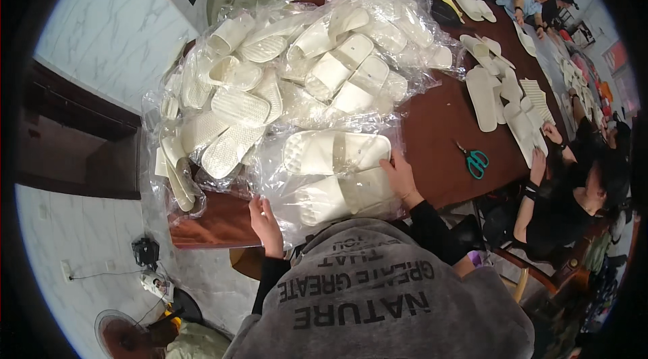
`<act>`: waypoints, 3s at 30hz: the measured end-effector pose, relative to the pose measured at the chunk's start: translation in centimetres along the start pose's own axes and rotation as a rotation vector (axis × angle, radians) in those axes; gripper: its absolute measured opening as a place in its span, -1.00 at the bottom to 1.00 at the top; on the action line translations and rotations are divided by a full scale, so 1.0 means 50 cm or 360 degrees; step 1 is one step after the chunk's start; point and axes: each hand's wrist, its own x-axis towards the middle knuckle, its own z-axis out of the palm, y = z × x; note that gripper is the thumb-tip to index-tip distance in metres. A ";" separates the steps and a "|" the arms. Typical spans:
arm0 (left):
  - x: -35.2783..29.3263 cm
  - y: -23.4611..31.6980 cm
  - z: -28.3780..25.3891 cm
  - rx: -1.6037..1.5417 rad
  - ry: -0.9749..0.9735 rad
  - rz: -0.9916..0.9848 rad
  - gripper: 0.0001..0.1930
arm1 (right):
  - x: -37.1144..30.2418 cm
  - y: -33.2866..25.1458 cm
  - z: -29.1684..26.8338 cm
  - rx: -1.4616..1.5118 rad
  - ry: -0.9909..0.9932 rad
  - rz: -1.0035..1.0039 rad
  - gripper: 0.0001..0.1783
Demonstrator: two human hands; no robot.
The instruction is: Packing multiple pairs of white slippers into large plastic bags.
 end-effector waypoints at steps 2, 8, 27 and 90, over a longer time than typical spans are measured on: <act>-0.047 0.044 -0.014 0.0097 0.0033 0.0006 -0.72 | -0.003 -0.015 0.005 0.0036 -0.0012 0.0037 -0.61; -0.068 -0.005 -0.024 0.0464 -0.0106 0.0056 -0.71 | 0.001 -0.047 0.015 -0.0176 -0.0157 0.0113 -0.61; 0.063 0.098 0.045 0.0832 -0.0598 0.0759 -0.43 | 0.071 -0.048 -0.070 -0.0166 -0.0236 -0.0158 -0.59; 0.039 -0.017 0.111 0.0994 -0.0513 0.0683 -0.36 | 0.182 -0.774 -0.388 0.0937 -0.0468 -0.0976 -0.69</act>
